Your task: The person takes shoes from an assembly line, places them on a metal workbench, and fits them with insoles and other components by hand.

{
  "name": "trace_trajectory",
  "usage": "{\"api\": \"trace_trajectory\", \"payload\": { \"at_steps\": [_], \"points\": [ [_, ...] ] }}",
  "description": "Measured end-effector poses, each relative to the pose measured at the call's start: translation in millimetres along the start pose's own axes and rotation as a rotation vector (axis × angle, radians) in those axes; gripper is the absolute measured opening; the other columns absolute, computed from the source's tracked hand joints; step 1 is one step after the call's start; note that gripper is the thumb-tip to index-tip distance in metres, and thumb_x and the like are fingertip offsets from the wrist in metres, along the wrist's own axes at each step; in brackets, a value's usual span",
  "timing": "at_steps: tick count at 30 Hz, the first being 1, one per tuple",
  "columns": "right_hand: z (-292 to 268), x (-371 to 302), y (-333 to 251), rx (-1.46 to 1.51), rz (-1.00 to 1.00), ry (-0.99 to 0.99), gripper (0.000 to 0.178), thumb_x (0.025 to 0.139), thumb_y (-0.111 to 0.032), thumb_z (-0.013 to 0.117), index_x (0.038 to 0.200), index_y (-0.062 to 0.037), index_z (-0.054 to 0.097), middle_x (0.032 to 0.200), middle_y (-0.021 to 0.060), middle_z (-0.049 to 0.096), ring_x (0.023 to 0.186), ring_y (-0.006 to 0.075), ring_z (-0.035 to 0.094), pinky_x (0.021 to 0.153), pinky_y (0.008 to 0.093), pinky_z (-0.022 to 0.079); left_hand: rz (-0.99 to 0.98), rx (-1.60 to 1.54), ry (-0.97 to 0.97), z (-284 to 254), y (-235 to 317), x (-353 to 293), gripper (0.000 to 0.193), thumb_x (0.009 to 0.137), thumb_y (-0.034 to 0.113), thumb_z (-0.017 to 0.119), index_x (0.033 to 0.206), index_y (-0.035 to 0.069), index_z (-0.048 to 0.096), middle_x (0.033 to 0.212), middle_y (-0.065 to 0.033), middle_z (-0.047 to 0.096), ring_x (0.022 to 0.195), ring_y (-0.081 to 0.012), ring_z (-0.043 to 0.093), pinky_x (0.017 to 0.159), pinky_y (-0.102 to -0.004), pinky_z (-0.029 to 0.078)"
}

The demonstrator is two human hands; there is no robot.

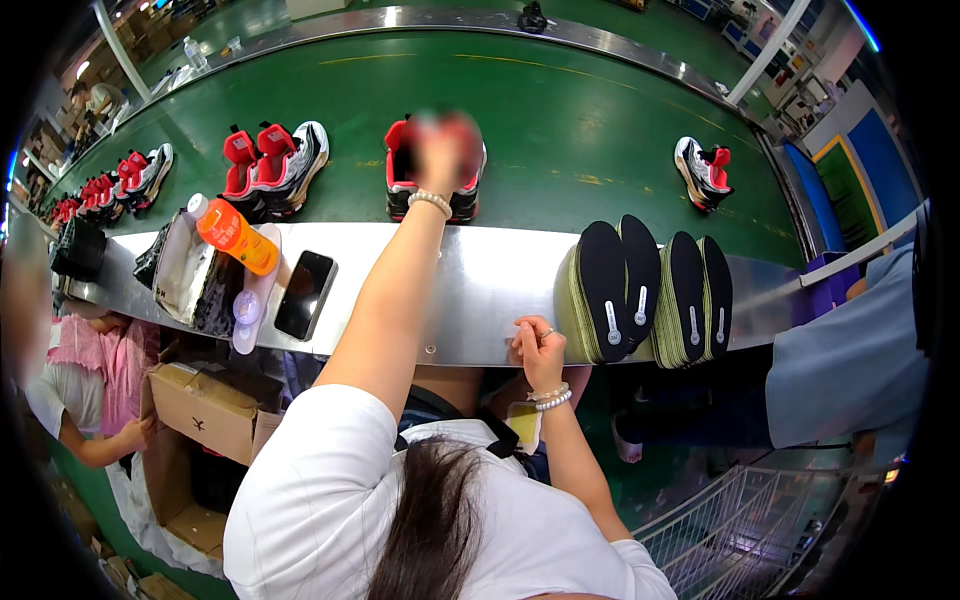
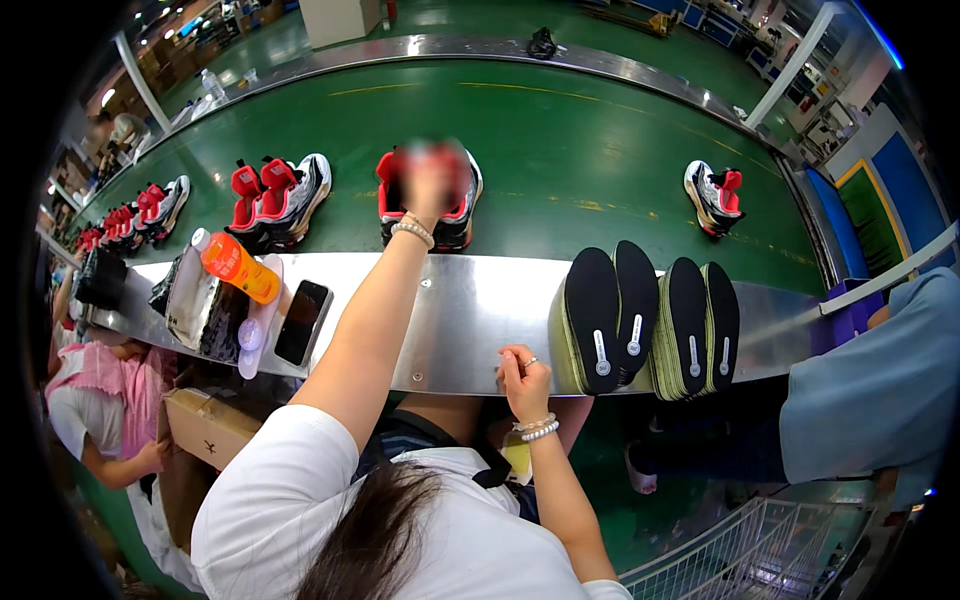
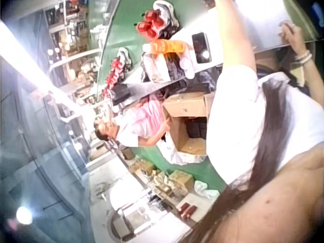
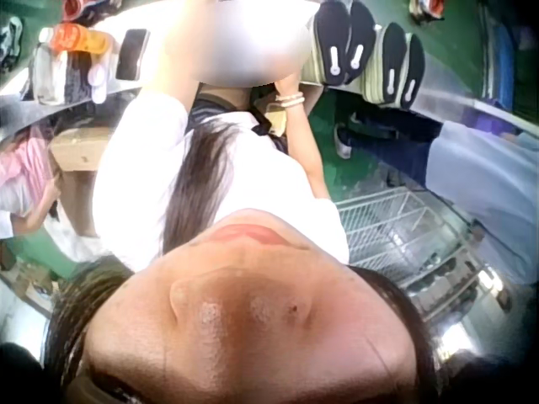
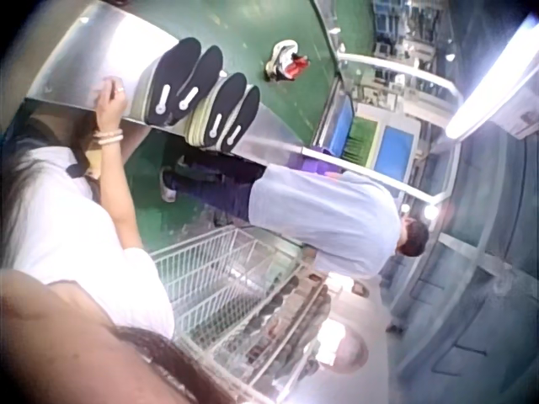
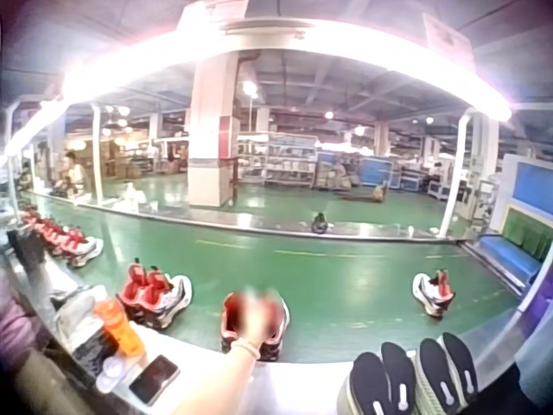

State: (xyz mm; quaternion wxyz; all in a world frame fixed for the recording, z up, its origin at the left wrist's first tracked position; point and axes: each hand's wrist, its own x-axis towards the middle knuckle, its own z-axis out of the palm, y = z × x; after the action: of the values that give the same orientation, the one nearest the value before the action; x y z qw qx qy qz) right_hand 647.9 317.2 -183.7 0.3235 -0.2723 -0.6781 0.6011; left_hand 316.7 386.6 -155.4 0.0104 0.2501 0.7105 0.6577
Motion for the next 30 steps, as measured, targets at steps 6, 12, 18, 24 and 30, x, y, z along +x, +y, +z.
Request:
{"api": "trace_trajectory", "payload": {
  "at_steps": [6,12,18,24,30],
  "points": [
    [-4.4,1.5,-1.3,-0.047,0.014,0.007,0.013,0.084,-0.008,0.049,0.079,0.0002,0.058,0.051,-0.0003,0.050,0.041,0.0039,0.043,0.038,0.0193,0.033,0.294,0.557,-0.111,-10.9,23.5,-21.1,0.026,0.078,0.011,0.049,0.103,0.003,0.050,0.091,-0.0132,0.054,0.067,-0.0250,0.054,0.052,-0.0353,0.045],
    [-2.7,0.6,2.6,-0.076,-0.023,0.009,0.013,0.084,-0.008,0.049,0.079,-0.0002,0.057,0.051,-0.0009,0.049,0.041,0.0040,0.043,0.038,0.0191,0.034,-0.075,0.236,0.196,-90.1,28.8,-7.4,0.028,0.068,0.029,0.065,0.071,0.003,0.054,0.066,-0.0154,0.059,0.064,-0.0241,0.060,0.056,-0.0314,0.047],
    [2.5,-0.5,-3.6,0.015,0.058,-0.033,0.014,0.085,-0.007,0.047,0.079,0.0017,0.057,0.053,-0.0001,0.050,0.043,0.0039,0.043,0.039,0.0189,0.034,-0.037,0.471,-0.191,-106.6,-24.8,33.9,0.040,0.072,0.042,0.056,0.083,0.004,0.064,0.084,-0.0195,0.062,0.081,-0.0292,0.061,0.069,-0.0348,0.047],
    [1.0,-1.2,4.9,0.057,0.071,-0.021,0.015,0.086,-0.008,0.046,0.083,0.0025,0.056,0.056,0.0006,0.052,0.047,0.0030,0.041,0.044,0.0170,0.033,-0.250,0.294,0.231,-75.0,-3.9,27.5,0.047,0.078,0.046,0.051,0.069,0.002,0.063,0.067,-0.0157,0.062,0.068,-0.0243,0.062,0.063,-0.0357,0.048],
    [-6.2,-1.6,0.2,0.012,0.052,-0.056,0.016,0.088,-0.011,0.045,0.086,0.0009,0.055,0.058,0.0006,0.051,0.047,0.0029,0.039,0.044,0.0156,0.032,-0.297,-0.026,0.200,-72.7,11.2,16.1,0.040,0.076,0.041,0.053,0.068,0.003,0.064,0.072,-0.0180,0.062,0.073,-0.0306,0.061,0.067,-0.0377,0.048]
  ]
}}
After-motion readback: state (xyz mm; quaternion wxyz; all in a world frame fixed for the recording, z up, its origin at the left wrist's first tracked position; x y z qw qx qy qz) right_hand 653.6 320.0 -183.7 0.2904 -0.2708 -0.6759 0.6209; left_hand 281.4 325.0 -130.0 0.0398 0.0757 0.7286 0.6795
